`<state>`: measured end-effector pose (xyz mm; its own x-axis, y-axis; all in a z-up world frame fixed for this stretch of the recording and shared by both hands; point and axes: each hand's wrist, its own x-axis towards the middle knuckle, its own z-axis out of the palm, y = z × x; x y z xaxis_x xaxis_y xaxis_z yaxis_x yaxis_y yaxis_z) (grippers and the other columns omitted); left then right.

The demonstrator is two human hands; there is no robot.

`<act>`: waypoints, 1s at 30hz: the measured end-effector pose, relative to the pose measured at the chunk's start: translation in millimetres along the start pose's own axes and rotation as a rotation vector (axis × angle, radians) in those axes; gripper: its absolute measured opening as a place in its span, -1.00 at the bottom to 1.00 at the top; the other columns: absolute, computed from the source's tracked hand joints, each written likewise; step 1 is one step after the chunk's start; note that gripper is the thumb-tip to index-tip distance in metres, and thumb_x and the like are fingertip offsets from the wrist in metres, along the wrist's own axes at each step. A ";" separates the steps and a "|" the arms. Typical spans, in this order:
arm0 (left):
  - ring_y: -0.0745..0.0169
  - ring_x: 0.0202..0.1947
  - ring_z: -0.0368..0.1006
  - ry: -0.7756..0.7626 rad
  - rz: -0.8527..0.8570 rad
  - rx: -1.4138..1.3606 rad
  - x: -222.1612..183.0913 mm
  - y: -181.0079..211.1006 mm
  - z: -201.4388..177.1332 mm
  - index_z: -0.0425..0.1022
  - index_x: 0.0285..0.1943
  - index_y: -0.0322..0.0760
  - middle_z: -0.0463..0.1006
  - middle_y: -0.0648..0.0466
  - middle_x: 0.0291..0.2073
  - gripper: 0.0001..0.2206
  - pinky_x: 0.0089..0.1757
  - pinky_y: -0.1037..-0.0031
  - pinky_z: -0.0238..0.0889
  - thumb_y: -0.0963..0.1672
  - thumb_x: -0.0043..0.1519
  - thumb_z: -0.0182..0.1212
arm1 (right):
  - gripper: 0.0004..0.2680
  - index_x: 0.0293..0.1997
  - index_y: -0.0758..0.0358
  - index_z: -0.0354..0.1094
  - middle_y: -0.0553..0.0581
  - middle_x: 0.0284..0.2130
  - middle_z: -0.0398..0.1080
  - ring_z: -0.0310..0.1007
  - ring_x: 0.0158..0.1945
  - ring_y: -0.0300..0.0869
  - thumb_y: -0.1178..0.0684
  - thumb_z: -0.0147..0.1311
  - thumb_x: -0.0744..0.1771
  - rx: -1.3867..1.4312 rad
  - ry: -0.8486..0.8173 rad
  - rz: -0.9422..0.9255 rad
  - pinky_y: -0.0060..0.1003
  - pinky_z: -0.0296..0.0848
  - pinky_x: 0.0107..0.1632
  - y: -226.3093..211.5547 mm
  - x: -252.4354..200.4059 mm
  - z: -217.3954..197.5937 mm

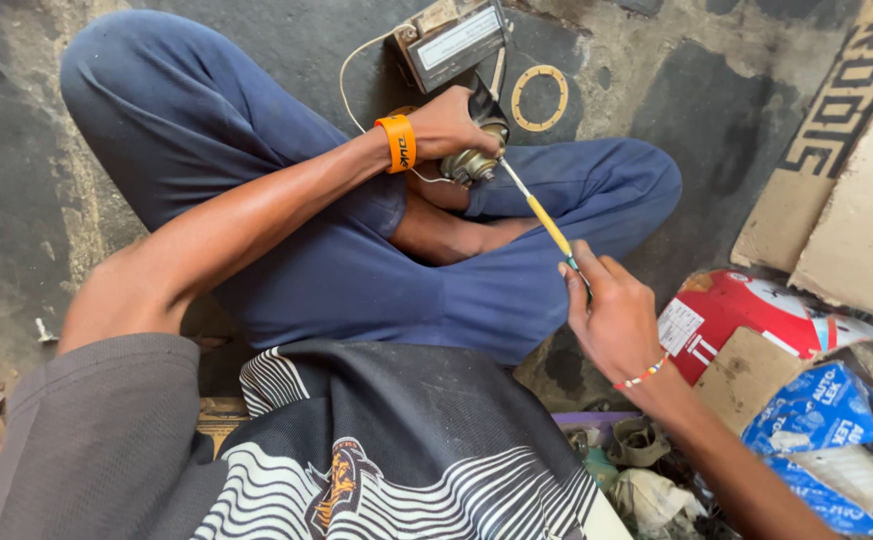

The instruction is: The person sits on the floor and uses a screwdriver to adjust a small electrical component, likely a starter motor or solenoid. They connect wires to a battery and repeatedly tighten or loosen a central screw while holding the component steady.

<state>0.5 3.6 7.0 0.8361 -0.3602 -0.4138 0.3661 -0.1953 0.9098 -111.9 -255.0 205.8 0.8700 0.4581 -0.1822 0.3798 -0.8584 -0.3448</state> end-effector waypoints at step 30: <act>0.25 -0.25 0.52 0.011 -0.025 -0.079 -0.2 -4.4 5.8 0.46 -0.08 -0.62 0.61 -0.11 -0.26 -0.41 -0.21 0.43 0.44 -0.02 -0.11 0.52 | -0.79 0.12 0.23 0.51 0.14 -0.41 0.37 0.42 -0.44 -0.01 0.05 0.20 0.37 -0.278 0.092 -0.063 -0.13 0.37 -0.40 -7.8 -8.5 -2.8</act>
<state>-3.6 -0.8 3.0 0.8303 -0.3463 -0.4367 0.4179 -0.1316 0.8989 -121.4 -252.8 212.7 0.8622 0.5002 -0.0797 0.4941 -0.8652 -0.0852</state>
